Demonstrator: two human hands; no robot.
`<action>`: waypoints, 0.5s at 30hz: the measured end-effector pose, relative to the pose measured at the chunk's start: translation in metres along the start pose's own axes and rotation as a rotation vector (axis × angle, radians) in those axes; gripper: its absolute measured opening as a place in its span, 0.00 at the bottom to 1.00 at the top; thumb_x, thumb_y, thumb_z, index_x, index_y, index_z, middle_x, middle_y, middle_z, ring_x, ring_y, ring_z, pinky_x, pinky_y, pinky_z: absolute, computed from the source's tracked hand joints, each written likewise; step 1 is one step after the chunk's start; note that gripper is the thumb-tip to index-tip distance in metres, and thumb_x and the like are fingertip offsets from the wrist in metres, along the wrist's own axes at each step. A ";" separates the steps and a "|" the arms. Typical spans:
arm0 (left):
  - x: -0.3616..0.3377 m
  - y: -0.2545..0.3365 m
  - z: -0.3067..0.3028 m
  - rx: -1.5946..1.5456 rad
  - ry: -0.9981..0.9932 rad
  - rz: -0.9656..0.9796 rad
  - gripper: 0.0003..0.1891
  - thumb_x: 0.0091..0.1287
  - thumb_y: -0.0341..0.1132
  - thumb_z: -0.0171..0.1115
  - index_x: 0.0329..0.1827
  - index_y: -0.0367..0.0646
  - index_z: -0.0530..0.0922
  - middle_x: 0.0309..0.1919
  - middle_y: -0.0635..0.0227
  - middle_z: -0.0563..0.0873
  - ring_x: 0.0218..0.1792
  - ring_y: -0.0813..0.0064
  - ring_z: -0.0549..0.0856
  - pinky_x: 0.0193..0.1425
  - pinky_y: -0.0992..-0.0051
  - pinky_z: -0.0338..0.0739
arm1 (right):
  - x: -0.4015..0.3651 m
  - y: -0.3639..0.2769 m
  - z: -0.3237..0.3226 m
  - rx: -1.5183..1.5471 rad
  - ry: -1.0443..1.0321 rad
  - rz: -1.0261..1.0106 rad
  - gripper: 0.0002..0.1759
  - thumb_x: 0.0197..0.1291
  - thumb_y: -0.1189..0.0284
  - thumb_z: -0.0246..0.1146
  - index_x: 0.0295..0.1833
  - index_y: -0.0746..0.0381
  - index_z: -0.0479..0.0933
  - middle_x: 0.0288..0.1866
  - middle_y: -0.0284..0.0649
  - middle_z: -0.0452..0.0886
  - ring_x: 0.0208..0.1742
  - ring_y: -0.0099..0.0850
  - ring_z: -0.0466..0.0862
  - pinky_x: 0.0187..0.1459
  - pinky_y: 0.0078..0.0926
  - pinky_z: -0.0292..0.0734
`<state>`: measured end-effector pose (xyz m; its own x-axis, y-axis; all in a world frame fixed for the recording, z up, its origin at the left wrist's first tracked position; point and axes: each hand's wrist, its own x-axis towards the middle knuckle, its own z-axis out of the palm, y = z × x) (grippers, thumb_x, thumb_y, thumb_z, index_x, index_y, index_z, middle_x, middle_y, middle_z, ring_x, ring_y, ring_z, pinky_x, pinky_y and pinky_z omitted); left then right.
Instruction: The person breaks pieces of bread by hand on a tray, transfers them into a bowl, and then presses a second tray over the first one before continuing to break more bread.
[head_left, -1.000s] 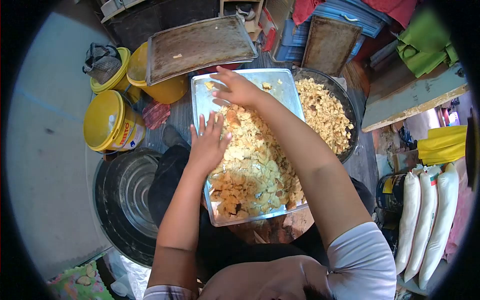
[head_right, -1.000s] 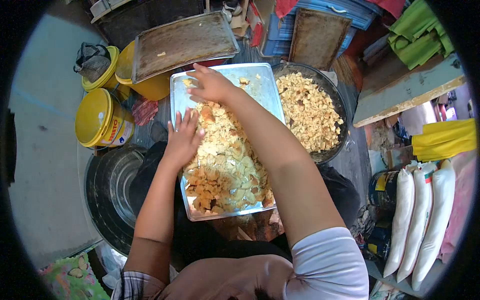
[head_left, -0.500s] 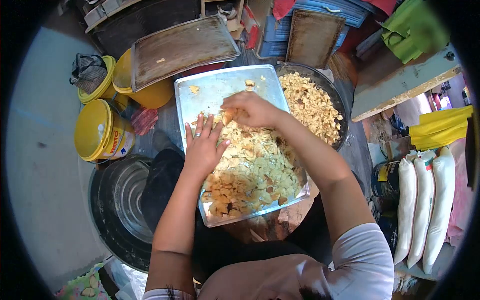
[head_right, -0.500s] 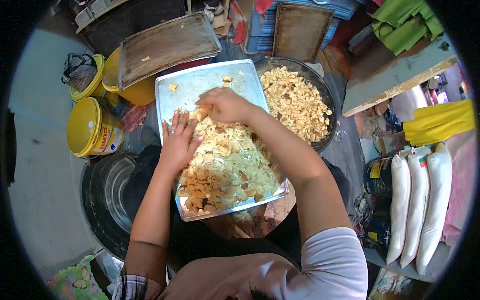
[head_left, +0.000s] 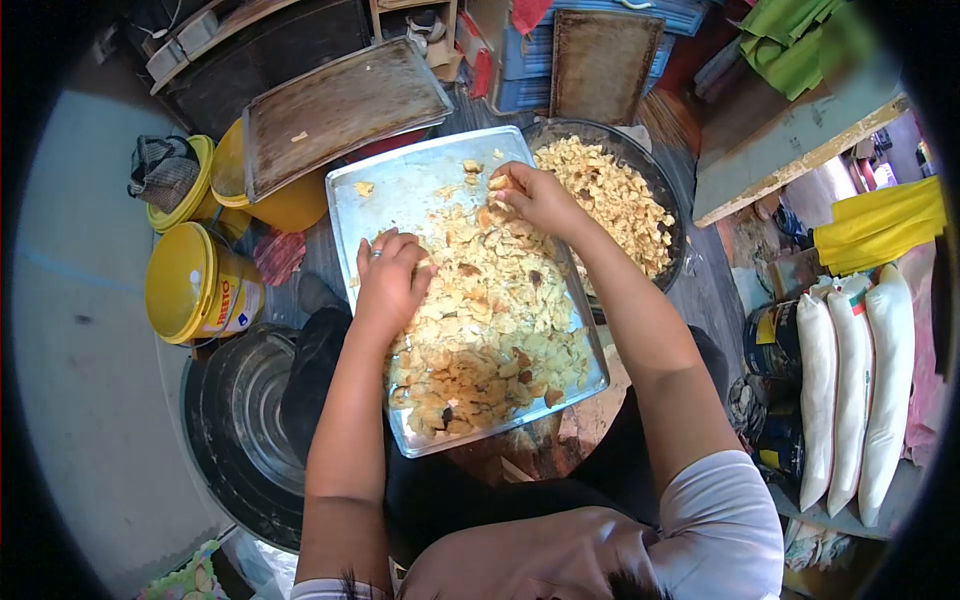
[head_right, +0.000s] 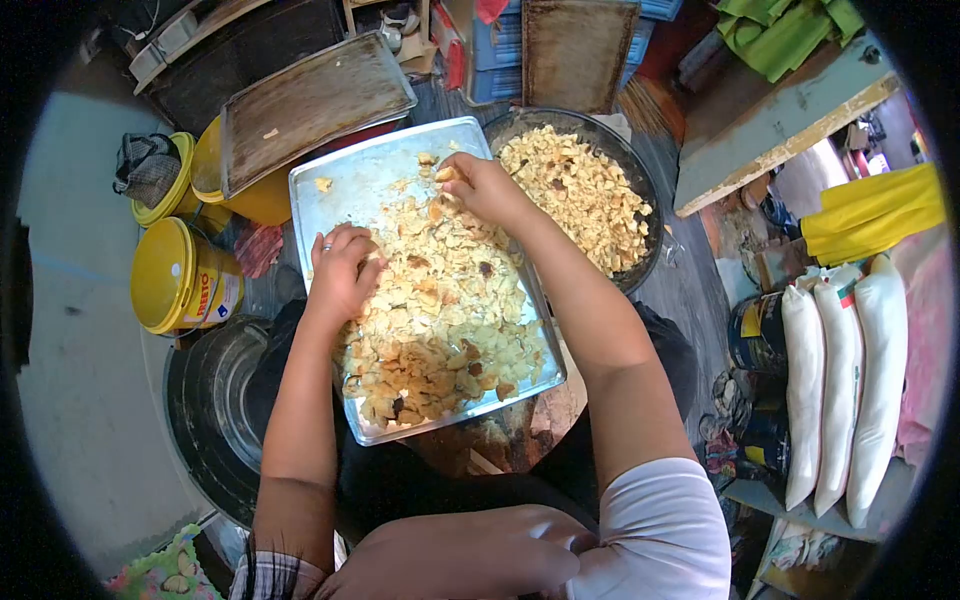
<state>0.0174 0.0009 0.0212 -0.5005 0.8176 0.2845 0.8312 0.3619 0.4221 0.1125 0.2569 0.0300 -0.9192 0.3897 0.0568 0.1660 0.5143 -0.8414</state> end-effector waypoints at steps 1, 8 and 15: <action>0.004 0.001 -0.001 0.001 -0.002 0.001 0.13 0.61 0.40 0.64 0.44 0.43 0.81 0.51 0.63 0.80 0.61 0.57 0.73 0.68 0.51 0.55 | -0.002 0.001 0.000 0.002 0.001 0.001 0.15 0.59 0.69 0.66 0.50 0.63 0.76 0.34 0.45 0.83 0.36 0.32 0.83 0.41 0.31 0.76; 0.021 0.000 0.003 -0.168 0.054 -0.142 0.13 0.64 0.35 0.61 0.50 0.42 0.80 0.40 0.60 0.83 0.48 0.58 0.78 0.54 0.63 0.65 | -0.011 -0.002 0.001 -0.474 -0.054 0.058 0.25 0.52 0.58 0.71 0.50 0.63 0.78 0.41 0.47 0.83 0.42 0.36 0.83 0.42 0.35 0.76; 0.018 0.002 0.003 -0.061 0.212 -0.101 0.12 0.60 0.29 0.62 0.48 0.43 0.80 0.38 0.63 0.84 0.46 0.59 0.80 0.53 0.64 0.68 | 0.001 0.019 -0.007 -0.144 0.086 -0.066 0.18 0.51 0.68 0.69 0.48 0.61 0.80 0.41 0.46 0.80 0.40 0.37 0.82 0.43 0.35 0.76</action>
<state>0.0109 0.0174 0.0246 -0.6254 0.6640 0.4098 0.7614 0.4045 0.5067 0.1175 0.2720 0.0177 -0.8968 0.4124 0.1605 0.1614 0.6426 -0.7490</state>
